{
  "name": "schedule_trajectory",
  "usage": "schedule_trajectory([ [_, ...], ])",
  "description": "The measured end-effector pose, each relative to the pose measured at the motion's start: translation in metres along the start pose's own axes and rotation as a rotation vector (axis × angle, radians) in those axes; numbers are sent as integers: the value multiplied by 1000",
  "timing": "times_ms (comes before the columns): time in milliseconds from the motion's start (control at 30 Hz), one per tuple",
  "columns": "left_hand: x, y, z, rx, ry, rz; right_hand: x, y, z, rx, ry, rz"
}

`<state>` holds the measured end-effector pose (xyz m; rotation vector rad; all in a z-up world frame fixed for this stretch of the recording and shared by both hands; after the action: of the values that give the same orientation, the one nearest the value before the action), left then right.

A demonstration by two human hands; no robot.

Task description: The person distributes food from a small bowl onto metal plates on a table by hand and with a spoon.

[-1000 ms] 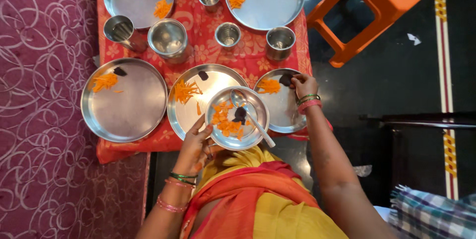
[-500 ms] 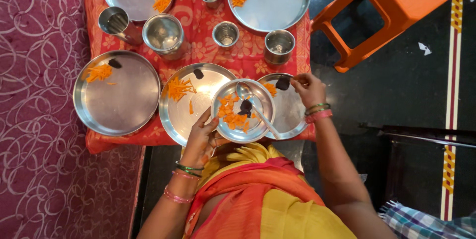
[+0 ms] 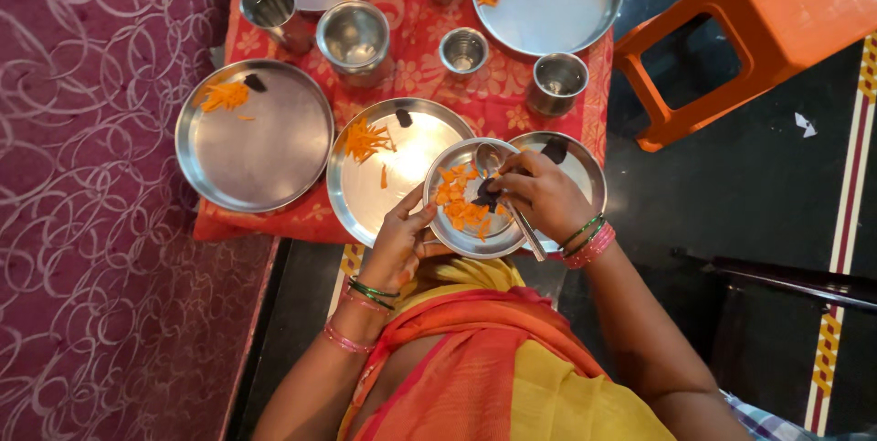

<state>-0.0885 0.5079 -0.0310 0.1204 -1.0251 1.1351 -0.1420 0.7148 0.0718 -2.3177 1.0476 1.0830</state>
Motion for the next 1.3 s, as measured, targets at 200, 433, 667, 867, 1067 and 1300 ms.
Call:
schedule_trajectory([
  [200,-24,-43,16,27,9,-7,14,7,-44,-68,72,0],
  [433,-67,-104,27,74,10,24,35,19,-74,-4,369,33],
  [667,-110,-158,31,111,-39,29,89,24,-62,133,942,235],
  [867,-144,-191,37,153,-55,61,120,31,-61,257,1026,238],
  [1067,-169,-217,52,220,-94,71,132,49,-49,218,943,294],
  [1300,-202,-234,69,258,-129,196,132,117,-37,303,888,269],
])
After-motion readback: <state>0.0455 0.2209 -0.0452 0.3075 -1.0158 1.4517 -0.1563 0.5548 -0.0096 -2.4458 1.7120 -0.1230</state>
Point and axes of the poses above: each hand's wrist, its own y-axis towards the middle knuckle, its own x-axis out of the palm, z = x × y, the point moved 6 cm from there along y, towards the middle knuckle, and after that the axes turned 15 degrees about -z, right-handed, at the moved point
